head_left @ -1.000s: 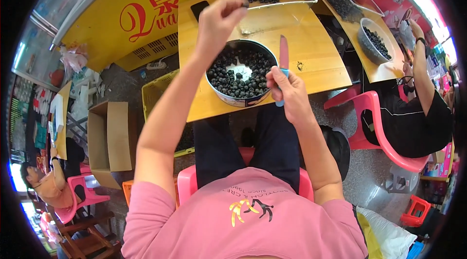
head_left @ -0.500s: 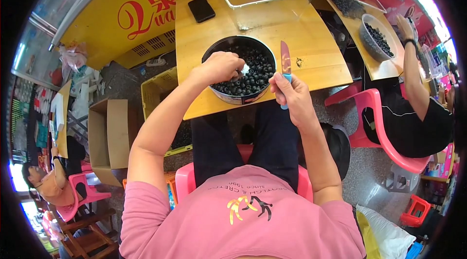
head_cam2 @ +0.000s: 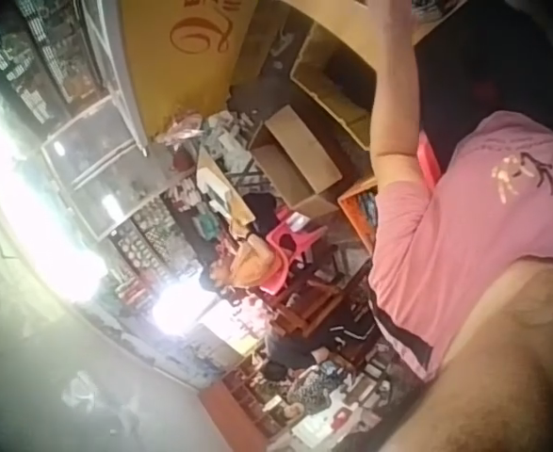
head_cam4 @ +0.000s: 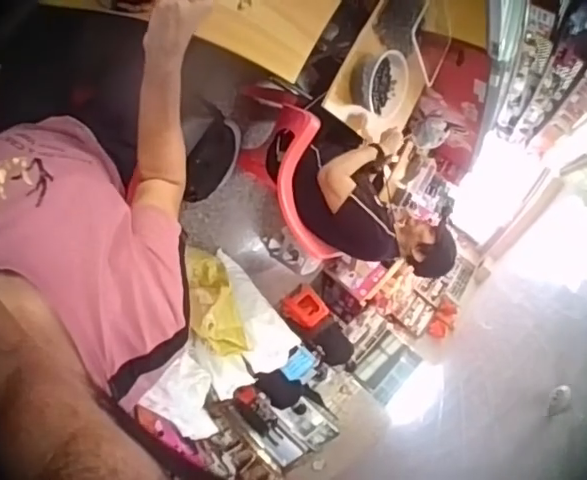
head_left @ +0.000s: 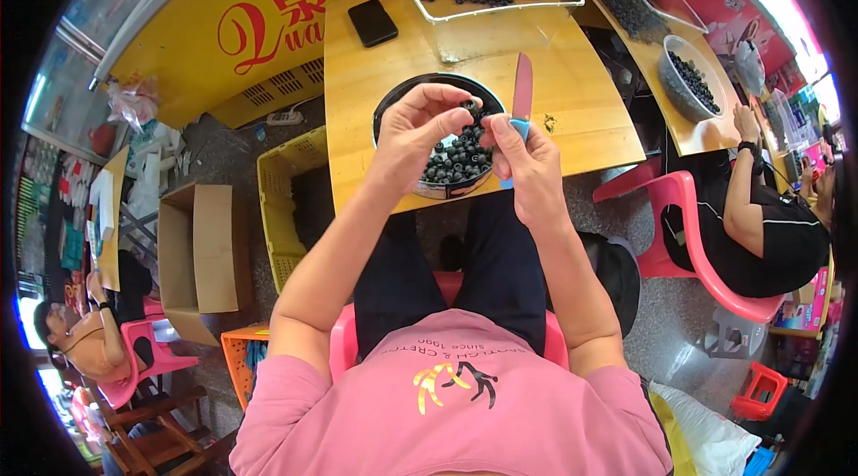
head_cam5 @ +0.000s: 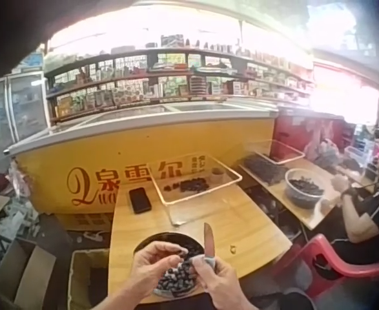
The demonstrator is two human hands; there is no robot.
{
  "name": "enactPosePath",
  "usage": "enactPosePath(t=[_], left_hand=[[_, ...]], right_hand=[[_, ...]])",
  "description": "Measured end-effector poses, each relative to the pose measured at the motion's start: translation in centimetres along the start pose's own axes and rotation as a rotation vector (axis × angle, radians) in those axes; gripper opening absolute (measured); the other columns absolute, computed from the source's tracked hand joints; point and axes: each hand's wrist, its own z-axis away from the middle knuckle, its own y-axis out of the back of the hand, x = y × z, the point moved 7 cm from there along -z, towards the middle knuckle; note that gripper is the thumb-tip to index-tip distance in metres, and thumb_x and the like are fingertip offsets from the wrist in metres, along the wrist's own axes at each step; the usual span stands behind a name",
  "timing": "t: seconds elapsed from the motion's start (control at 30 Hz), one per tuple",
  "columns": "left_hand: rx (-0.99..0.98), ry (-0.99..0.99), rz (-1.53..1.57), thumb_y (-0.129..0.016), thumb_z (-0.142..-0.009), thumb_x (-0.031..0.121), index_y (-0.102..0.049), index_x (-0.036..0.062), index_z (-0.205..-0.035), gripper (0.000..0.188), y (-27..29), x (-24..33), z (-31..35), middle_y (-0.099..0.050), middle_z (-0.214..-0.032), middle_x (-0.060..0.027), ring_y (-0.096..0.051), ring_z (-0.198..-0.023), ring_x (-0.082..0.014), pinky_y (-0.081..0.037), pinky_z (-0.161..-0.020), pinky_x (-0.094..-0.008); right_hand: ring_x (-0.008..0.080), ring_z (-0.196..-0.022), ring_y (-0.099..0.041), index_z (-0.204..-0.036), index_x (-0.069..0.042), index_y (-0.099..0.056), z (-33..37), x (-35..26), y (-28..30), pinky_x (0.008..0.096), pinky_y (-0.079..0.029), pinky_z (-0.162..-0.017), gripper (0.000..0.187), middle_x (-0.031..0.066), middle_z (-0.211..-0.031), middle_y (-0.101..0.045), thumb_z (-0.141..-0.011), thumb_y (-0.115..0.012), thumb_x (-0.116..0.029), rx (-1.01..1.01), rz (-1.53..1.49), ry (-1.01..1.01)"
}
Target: The recorder uses a small knife to remove pits or process small dark fruits from a bowl.
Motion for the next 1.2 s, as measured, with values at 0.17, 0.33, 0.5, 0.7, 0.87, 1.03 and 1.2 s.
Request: enactPosePath(t=[0.17, 0.33, 0.5, 0.7, 0.87, 1.03, 1.2], left_hand=[[0.062, -0.172, 0.026, -0.065, -0.087, 0.001, -0.061, 0.0007, -0.104, 0.018, -1.3, 0.6, 1.5, -0.063, -0.109, -0.0104, -0.061, -0.100, -0.0167, -0.051, -0.088, -0.0297], [0.146, -0.324, -0.117, -0.063, -0.087, -0.005, -0.059, -0.0009, -0.102, 0.016, -1.2, 0.9, 2.6, -0.057, -0.106, -0.0064, -0.060, -0.100, -0.0142, -0.052, -0.087, -0.0275], [0.150, -0.293, -0.117, -0.063, -0.088, -0.004, -0.059, -0.0003, -0.100, 0.013, -1.4, 1.0, 3.1, -0.057, -0.103, -0.0033, -0.061, -0.095, -0.0106, -0.051, -0.083, -0.0241], [0.180, -0.197, -0.118, -0.064, -0.088, -0.001, -0.059, -0.0011, -0.101, 0.014, -0.9, 0.7, 3.5, -0.064, -0.096, -0.0044, -0.063, -0.092, -0.0107, -0.051, -0.083, -0.0231], [0.230, -0.099, -0.043, -0.062, -0.089, -0.001, -0.061, -0.0023, -0.108, 0.019, -0.7, 0.2, 3.9, -0.064, -0.095, -0.0044, -0.064, -0.091, -0.0116, -0.052, -0.082, -0.0230], [0.240, -0.175, -0.247, -0.062, -0.090, 0.002, -0.063, -0.0019, -0.106, 0.017, -0.5, 0.5, 4.2, -0.063, -0.093, -0.0042, -0.063, -0.089, -0.0116, -0.051, -0.079, -0.0239], [0.258, -0.317, -0.485, -0.066, -0.086, 0.001, -0.066, -0.0022, -0.099, 0.013, -0.4, 1.8, 4.8, -0.062, -0.086, -0.0058, -0.063, -0.081, -0.0110, -0.051, -0.073, -0.0230]], right_hand=[[0.0031, -0.054, -0.043, -0.096, -0.004, -0.067, -0.2, -0.7, -1.4, 0.0188, -0.033, -0.049, 0.019, -0.0016, -0.072, -0.060, -0.092, -0.065, -0.022, -0.026, 0.019, 0.035], [0.0030, -0.054, -0.043, -0.097, -0.002, -0.068, -0.2, -0.4, -1.7, 0.0186, -0.033, -0.049, 0.019, -0.0037, -0.069, -0.057, -0.091, -0.066, -0.020, -0.056, 0.039, 0.036], [0.0026, -0.052, -0.042, -0.094, -0.001, -0.068, 0.0, -1.3, -1.8, 0.0187, -0.032, -0.047, 0.017, -0.0044, -0.064, -0.055, -0.087, -0.071, -0.016, -0.043, 0.103, 0.129], [0.0024, -0.051, -0.041, -0.092, -0.001, -0.067, -0.1, -1.7, -1.8, 0.0185, -0.030, -0.046, 0.017, -0.0040, -0.064, -0.055, -0.086, -0.072, -0.017, -0.070, 0.114, 0.088], [0.0017, -0.053, -0.041, -0.095, 0.000, -0.068, -0.1, -1.7, -1.7, 0.0175, -0.029, -0.048, 0.016, -0.0051, -0.065, -0.054, -0.089, -0.069, -0.015, -0.087, 0.264, 0.120], [0.0010, -0.054, -0.040, -0.097, 0.000, -0.068, -0.2, -1.9, -2.0, 0.0169, -0.028, -0.049, 0.015, -0.0053, -0.067, -0.053, -0.091, -0.066, -0.014, -0.121, 0.411, 0.167], [0.0010, -0.052, -0.040, -0.094, -0.002, -0.067, -0.5, -1.4, -2.1, 0.0171, -0.030, -0.047, 0.013, -0.0035, -0.069, -0.058, -0.090, -0.067, -0.014, -0.130, 0.293, 0.040]])
